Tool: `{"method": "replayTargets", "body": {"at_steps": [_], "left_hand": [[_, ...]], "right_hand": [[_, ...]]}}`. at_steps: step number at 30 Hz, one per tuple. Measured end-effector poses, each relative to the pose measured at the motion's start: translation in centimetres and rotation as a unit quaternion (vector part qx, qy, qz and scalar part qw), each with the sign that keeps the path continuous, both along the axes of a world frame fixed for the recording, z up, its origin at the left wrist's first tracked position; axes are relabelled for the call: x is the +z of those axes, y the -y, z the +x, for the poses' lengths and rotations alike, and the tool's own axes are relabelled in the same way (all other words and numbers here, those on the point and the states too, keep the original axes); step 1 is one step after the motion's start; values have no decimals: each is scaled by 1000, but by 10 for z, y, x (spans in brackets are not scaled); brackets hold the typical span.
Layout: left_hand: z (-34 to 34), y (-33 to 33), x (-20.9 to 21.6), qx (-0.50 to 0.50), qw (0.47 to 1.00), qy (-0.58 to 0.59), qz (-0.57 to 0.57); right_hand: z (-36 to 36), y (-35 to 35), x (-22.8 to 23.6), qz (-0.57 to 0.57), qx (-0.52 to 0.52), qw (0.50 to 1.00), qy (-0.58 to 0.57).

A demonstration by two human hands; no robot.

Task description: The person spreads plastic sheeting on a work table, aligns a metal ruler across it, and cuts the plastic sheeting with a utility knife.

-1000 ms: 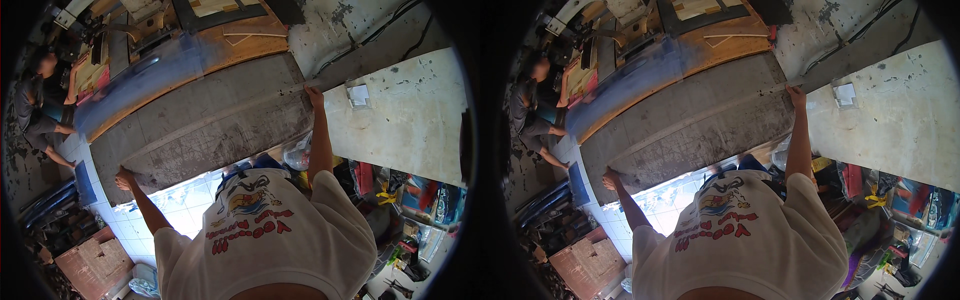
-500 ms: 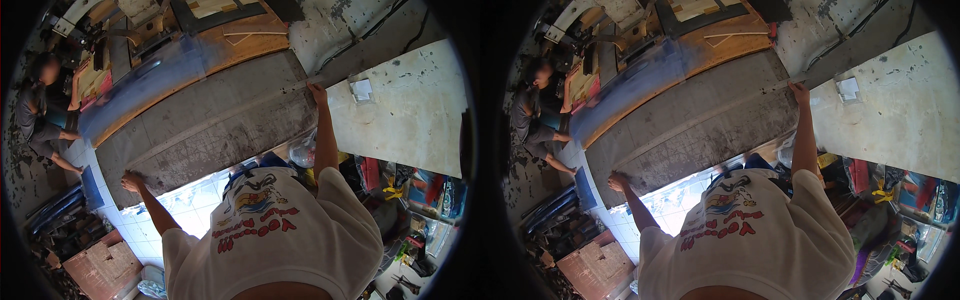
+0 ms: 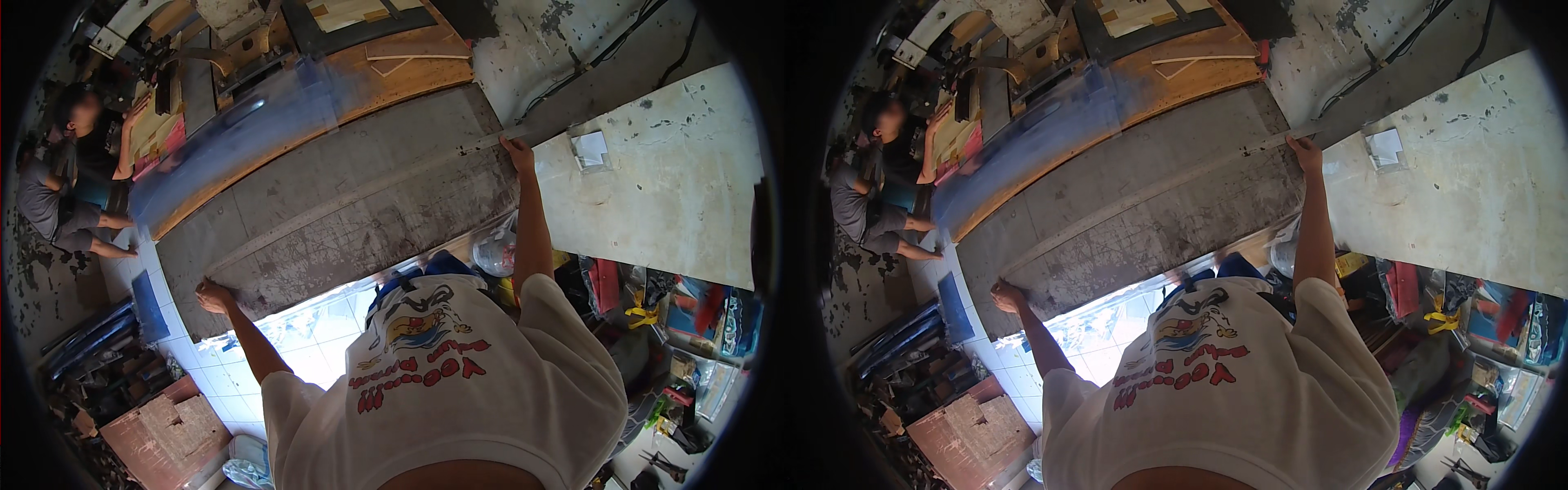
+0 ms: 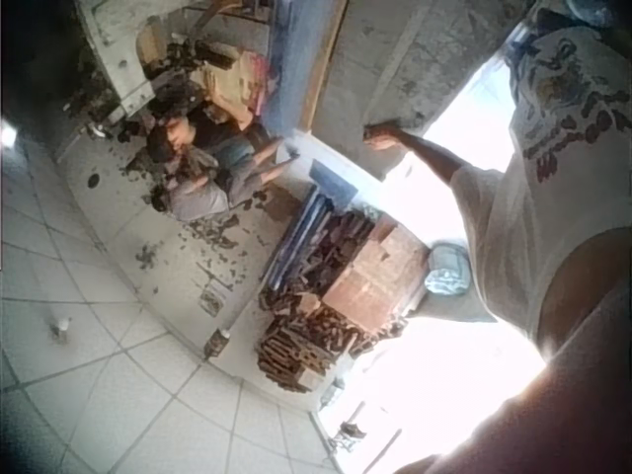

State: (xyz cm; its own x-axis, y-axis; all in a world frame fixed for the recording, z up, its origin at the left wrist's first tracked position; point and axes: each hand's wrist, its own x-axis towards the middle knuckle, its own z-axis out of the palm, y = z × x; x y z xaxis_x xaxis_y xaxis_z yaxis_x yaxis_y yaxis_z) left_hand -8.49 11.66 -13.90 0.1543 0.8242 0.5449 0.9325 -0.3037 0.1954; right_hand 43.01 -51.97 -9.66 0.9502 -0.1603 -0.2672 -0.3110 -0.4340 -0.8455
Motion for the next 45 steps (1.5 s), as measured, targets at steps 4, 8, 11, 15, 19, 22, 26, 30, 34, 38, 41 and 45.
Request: {"method": "replayTargets", "body": {"at_steps": [4, 8, 11, 15, 19, 22, 26, 30, 34, 38, 41, 45], "left_hand": [[16, 12, 8, 11, 992, -24, -120], [1, 11, 2, -6, 987, -130, -96], [-17, 10, -13, -34, 980, -187, -59], [-47, -1, -13, -46, 968, -240, 65], [19, 30, 5, -9, 982, -119, -150], [-2, 29, 14, -5, 992, -31, -124], [-6, 31, 21, -29, 995, 23, -97], [1, 27, 20, -34, 994, 35, -96], [-5, 29, 21, -32, 995, 24, -87], [0, 30, 16, 10, 997, -31, -72], [6, 21, 14, 0, 998, -10, -55], [4, 17, 17, 55, 997, -21, -50]], "right_hand": [[2, 6, -2, -1, -2, 1000, 8], [7, -3, -8, -24, 22, 999, -1], [18, 9, -41, -65, 43, 996, 42], [39, 22, -85, -2, 101, 990, 94], [64, 89, -101, -119, 107, 981, 108], [61, 70, -101, -144, 111, 981, 66], [50, 47, -87, -127, 113, 985, 42], [58, 61, -86, -118, 148, 980, 59], [54, 48, -85, -131, 119, 983, 46], [60, 65, -85, -89, 139, 981, 98], [50, 61, -80, -175, 129, 974, 71], [24, 21, -54, -73, 76, 993, 54]]}}
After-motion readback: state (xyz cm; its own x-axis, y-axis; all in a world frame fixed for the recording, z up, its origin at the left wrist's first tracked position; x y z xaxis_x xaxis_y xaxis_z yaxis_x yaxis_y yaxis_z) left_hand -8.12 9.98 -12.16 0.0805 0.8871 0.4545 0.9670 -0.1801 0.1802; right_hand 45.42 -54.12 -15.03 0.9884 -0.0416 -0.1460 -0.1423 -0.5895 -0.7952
